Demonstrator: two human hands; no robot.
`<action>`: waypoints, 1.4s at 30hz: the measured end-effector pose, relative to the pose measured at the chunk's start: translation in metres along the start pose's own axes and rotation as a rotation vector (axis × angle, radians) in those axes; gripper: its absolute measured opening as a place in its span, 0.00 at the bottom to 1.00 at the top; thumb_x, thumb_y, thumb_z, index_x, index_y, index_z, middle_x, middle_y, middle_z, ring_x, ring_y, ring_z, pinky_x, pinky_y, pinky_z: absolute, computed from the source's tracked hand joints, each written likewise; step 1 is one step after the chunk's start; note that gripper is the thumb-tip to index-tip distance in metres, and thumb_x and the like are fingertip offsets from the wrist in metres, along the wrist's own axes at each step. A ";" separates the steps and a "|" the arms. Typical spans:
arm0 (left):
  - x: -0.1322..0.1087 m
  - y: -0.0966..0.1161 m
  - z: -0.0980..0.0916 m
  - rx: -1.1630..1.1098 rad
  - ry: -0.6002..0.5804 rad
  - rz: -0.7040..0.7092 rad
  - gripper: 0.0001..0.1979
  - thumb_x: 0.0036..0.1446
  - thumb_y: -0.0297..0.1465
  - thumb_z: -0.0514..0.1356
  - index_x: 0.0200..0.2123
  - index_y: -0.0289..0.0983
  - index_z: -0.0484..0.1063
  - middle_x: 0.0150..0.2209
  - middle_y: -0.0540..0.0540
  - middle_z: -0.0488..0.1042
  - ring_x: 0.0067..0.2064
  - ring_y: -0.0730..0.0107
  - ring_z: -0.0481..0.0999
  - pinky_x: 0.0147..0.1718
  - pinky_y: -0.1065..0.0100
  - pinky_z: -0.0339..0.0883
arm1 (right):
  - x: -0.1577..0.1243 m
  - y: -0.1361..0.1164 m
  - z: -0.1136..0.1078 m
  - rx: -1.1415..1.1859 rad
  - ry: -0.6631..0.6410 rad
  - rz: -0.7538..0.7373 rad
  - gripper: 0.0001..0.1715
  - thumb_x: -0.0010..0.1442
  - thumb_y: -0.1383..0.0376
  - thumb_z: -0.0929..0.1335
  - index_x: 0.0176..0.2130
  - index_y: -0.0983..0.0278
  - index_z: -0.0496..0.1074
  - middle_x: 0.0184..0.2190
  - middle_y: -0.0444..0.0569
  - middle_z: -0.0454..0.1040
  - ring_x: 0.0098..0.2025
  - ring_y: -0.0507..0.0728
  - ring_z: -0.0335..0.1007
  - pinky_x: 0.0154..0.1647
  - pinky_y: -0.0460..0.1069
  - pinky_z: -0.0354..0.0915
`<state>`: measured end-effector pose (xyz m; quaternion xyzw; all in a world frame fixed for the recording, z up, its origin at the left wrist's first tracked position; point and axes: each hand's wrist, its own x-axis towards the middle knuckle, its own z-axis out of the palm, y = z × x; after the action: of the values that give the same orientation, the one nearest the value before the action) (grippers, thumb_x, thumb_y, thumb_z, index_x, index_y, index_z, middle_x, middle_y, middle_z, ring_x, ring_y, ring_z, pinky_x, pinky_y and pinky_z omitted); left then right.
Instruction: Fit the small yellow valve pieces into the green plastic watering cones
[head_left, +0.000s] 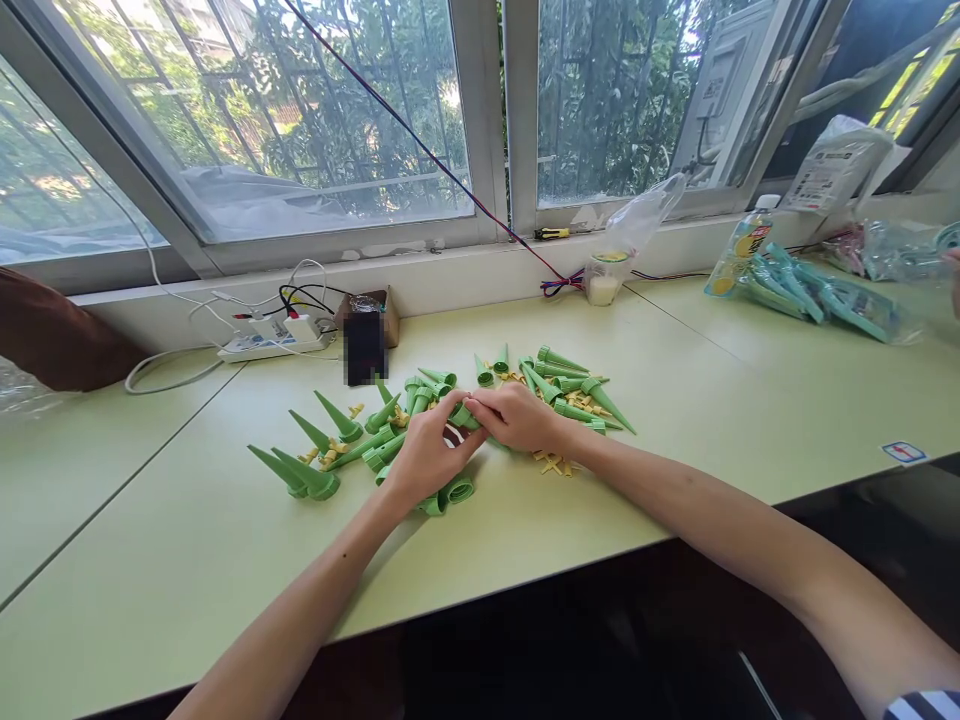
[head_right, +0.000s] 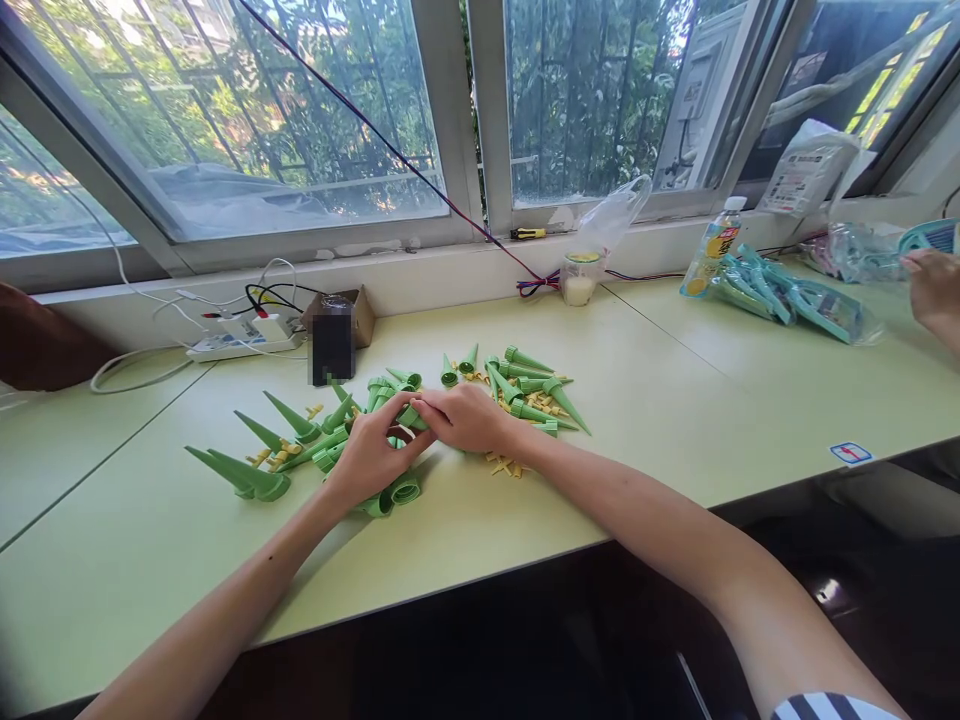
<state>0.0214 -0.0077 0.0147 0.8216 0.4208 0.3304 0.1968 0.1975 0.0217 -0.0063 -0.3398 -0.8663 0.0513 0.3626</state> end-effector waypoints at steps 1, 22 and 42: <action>0.000 0.000 0.000 0.001 0.002 0.000 0.11 0.58 0.37 0.62 0.42 0.40 0.67 0.32 0.53 0.76 0.27 0.72 0.78 0.29 0.71 0.72 | 0.000 0.000 0.000 -0.001 -0.002 0.001 0.22 0.73 0.60 0.56 0.28 0.63 0.64 0.20 0.42 0.63 0.22 0.50 0.50 0.29 0.47 0.48; 0.000 0.001 0.001 -0.003 0.011 -0.005 0.10 0.57 0.36 0.61 0.41 0.40 0.67 0.28 0.54 0.74 0.26 0.71 0.77 0.28 0.71 0.71 | 0.001 -0.003 -0.003 0.039 -0.002 0.013 0.22 0.72 0.61 0.57 0.27 0.63 0.61 0.20 0.40 0.60 0.22 0.49 0.48 0.28 0.46 0.48; 0.000 0.000 0.001 -0.003 -0.002 -0.026 0.12 0.57 0.37 0.61 0.42 0.40 0.67 0.28 0.53 0.74 0.27 0.69 0.78 0.28 0.69 0.72 | 0.000 -0.002 -0.002 0.032 -0.019 0.015 0.22 0.72 0.61 0.57 0.27 0.63 0.62 0.20 0.41 0.61 0.22 0.49 0.49 0.28 0.46 0.48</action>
<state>0.0224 -0.0080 0.0140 0.8162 0.4306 0.3275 0.2027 0.1978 0.0203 -0.0039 -0.3401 -0.8661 0.0712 0.3593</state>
